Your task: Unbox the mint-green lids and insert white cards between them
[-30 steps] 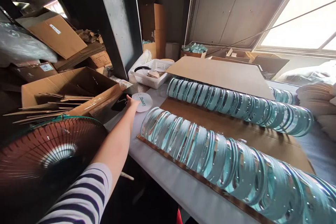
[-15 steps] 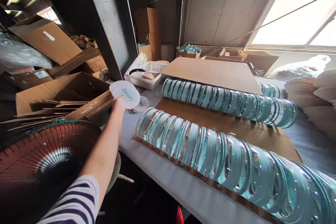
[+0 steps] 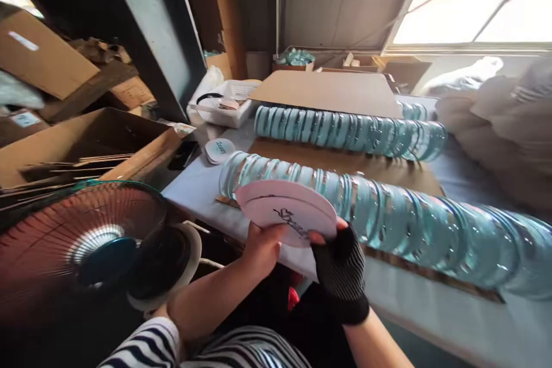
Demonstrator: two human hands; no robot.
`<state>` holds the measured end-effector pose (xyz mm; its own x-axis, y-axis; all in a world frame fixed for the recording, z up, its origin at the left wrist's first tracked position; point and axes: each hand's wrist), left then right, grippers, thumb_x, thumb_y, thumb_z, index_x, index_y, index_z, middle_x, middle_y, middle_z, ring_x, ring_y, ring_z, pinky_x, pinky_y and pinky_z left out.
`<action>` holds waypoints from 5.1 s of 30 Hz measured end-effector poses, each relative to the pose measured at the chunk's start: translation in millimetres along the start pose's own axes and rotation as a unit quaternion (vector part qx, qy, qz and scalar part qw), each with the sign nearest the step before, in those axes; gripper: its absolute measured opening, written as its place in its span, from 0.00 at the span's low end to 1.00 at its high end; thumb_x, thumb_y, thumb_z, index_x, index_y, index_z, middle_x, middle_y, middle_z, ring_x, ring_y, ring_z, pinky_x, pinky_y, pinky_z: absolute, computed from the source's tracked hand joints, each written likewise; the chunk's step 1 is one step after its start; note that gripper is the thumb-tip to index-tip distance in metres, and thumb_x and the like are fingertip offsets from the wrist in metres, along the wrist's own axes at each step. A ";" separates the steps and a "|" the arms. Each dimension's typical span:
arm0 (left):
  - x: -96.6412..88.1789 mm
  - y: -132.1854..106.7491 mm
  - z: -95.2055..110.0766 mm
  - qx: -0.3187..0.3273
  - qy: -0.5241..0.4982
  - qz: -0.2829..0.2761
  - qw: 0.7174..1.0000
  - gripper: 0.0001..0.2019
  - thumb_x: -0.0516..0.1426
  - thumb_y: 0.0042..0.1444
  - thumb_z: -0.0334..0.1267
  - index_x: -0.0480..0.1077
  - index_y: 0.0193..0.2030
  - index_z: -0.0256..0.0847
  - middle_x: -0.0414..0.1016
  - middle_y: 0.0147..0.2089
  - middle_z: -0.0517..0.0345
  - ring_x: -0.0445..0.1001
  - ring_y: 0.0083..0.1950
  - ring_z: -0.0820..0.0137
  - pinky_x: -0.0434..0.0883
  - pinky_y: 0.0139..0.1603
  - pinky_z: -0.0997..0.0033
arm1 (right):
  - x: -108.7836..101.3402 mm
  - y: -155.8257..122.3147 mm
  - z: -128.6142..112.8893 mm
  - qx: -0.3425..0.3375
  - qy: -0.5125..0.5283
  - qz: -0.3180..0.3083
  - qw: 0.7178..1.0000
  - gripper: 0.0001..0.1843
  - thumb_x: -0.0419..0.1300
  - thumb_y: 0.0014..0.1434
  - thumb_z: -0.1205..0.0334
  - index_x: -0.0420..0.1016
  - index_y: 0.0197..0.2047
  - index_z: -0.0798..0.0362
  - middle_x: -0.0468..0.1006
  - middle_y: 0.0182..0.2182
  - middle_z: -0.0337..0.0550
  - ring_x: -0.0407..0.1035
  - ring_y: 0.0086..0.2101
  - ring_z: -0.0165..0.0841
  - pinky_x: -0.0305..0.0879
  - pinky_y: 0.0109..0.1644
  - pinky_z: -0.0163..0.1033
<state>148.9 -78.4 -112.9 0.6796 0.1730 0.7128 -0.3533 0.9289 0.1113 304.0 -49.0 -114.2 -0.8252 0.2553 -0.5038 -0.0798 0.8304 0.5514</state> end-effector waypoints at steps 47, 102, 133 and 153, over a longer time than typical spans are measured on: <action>-75.0 -21.7 -9.9 -0.226 0.270 -0.162 0.922 0.23 0.63 0.53 0.57 0.78 0.41 0.35 0.78 0.39 0.45 0.75 0.37 0.61 0.73 0.37 0.64 | -10.8 -36.6 5.6 0.215 0.276 -0.114 0.930 0.34 0.55 0.58 0.33 0.70 0.44 0.60 0.71 0.42 0.50 0.65 0.40 0.29 0.67 0.44 0.30; -19.0 -38.4 -68.8 -0.156 0.270 -0.080 0.947 0.25 0.66 0.48 0.53 0.77 0.41 0.30 0.79 0.39 0.45 0.78 0.43 0.58 0.76 0.44 0.62 | -26.9 -103.8 38.5 0.240 0.181 0.015 0.954 0.30 0.54 0.63 0.39 0.72 0.52 0.57 0.73 0.46 0.51 0.71 0.44 0.34 0.72 0.49 0.39; 289.0 73.1 -210.5 -0.351 -0.002 -0.145 0.925 0.08 0.56 0.60 0.23 0.74 0.44 0.30 0.80 0.37 0.53 0.79 0.41 0.71 0.74 0.52 0.73 | -237.1 21.4 137.7 0.272 -0.452 -0.153 0.836 0.19 0.43 0.73 0.52 0.66 0.57 0.51 0.72 0.46 0.43 0.69 0.43 0.30 0.50 0.38 0.29; 288.2 62.6 -212.8 -0.274 0.032 -0.162 0.947 0.12 0.57 0.58 0.24 0.74 0.48 0.34 0.80 0.42 0.54 0.78 0.47 0.70 0.71 0.56 0.70 | -246.3 30.1 170.8 0.350 0.074 -0.102 0.928 0.31 0.54 0.60 0.41 0.68 0.46 0.66 0.67 0.25 0.45 0.57 0.20 0.22 0.53 0.22 0.26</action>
<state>459.4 99.3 -47.8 0.7387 -0.1472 0.6578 0.2563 0.9639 -0.0721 600.4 -2.3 -87.0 -0.9047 0.0295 -0.4250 0.0974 0.9855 -0.1391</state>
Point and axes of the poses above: each hand's wrist, its own y-axis towards the middle knuckle, its own x-axis out of the palm, z = x × y
